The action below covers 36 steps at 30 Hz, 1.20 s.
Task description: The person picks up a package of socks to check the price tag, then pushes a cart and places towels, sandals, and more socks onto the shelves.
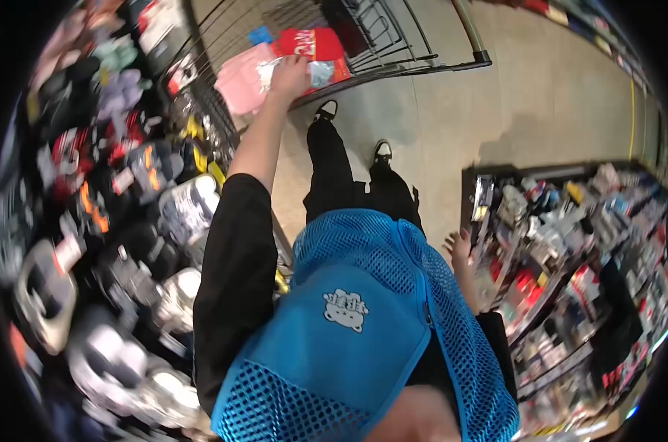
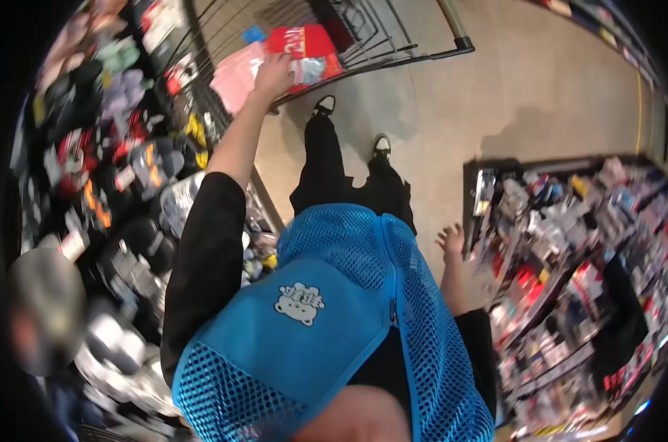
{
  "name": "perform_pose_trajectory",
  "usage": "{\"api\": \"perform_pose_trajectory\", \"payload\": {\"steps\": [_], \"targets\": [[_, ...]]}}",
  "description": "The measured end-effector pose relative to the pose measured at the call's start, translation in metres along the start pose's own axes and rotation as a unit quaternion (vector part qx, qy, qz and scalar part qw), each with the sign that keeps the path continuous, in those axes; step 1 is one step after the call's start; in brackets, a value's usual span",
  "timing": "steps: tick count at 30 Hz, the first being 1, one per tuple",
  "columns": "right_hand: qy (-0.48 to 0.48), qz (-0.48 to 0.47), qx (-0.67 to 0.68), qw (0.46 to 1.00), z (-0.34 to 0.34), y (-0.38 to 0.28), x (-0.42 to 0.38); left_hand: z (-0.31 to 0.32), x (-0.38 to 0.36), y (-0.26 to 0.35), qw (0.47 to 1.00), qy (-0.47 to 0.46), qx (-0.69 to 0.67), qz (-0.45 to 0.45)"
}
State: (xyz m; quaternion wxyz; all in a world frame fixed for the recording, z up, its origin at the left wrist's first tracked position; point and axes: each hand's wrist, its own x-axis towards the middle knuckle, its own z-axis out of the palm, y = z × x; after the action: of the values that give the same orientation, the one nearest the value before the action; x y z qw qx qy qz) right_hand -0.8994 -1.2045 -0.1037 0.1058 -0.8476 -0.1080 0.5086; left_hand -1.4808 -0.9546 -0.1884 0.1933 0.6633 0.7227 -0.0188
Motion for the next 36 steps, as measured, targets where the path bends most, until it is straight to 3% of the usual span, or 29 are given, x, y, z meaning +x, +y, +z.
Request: {"api": "perform_pose_trajectory", "payload": {"steps": [2, 5, 10, 11, 15, 17, 20, 22, 23, 25, 26, 27, 30, 31, 34, 36], "targets": [[0.069, 0.078, -0.01, 0.995, 0.008, 0.004, -0.052, 0.025, 0.049, -0.024, 0.999, -0.021, 0.018, 0.031], [0.073, 0.14, -0.023, 0.987, 0.035, 0.03, -0.1, 0.048, 0.101, -0.036, 0.998, -0.04, 0.045, -0.004], [0.096, 0.166, 0.063, 0.979, 0.108, 0.005, -0.139, 0.09, 0.145, -0.053, 0.99, -0.116, 0.068, -0.043], [0.057, 0.134, 0.082, 0.986, 0.123, -0.009, -0.135, 0.091, 0.154, -0.053, 0.985, -0.148, 0.075, -0.053], [-0.021, 0.049, 0.084, 0.995, 0.178, -0.065, -0.125, 0.069, 0.143, -0.037, 0.964, -0.193, 0.17, 0.065], [-0.038, -0.018, 0.107, 0.993, 0.192, -0.083, -0.12, 0.085, 0.125, -0.048, 0.976, -0.145, 0.144, 0.079], [-0.02, -0.06, 0.118, 0.991, 0.192, -0.088, -0.124, 0.048, 0.091, -0.053, 0.993, -0.077, 0.081, 0.043], [-0.007, -0.075, 0.132, 0.988, 0.184, -0.084, -0.13, -0.003, 0.068, -0.053, 0.994, -0.027, -0.058, -0.087], [0.008, -0.09, 0.142, 0.986, 0.18, -0.083, -0.131, -0.033, 0.055, -0.05, 0.995, -0.017, -0.054, -0.083], [0.007, -0.108, 0.162, 0.981, 0.171, -0.082, -0.128, -0.085, 0.024, -0.045, 0.937, 0.064, -0.328, -0.1], [-0.009, -0.142, 0.156, 0.978, 0.169, -0.086, -0.124, -0.1, 0.01, -0.043, 0.905, 0.07, -0.397, -0.138], [-0.025, -0.175, 0.148, 0.973, 0.167, -0.091, -0.12, -0.118, -0.004, -0.036, 0.906, 0.083, -0.393, -0.137], [-0.12, -0.253, 0.18, 0.943, 0.176, -0.155, -0.136, -0.168, -0.043, 0.005, 0.766, -0.026, -0.627, -0.136], [-0.192, -0.29, 0.193, 0.917, 0.181, -0.179, -0.146, -0.189, -0.059, 0.035, 0.713, -0.05, -0.692, -0.105], [-0.368, -0.391, 0.193, 0.821, 0.202, -0.235, -0.17, -0.217, -0.088, 0.108, 0.709, -0.131, -0.692, -0.026], [-0.391, -0.411, 0.182, 0.803, 0.201, -0.27, -0.204, -0.22, -0.101, 0.153, 0.729, -0.181, -0.659, 0.034]]}}
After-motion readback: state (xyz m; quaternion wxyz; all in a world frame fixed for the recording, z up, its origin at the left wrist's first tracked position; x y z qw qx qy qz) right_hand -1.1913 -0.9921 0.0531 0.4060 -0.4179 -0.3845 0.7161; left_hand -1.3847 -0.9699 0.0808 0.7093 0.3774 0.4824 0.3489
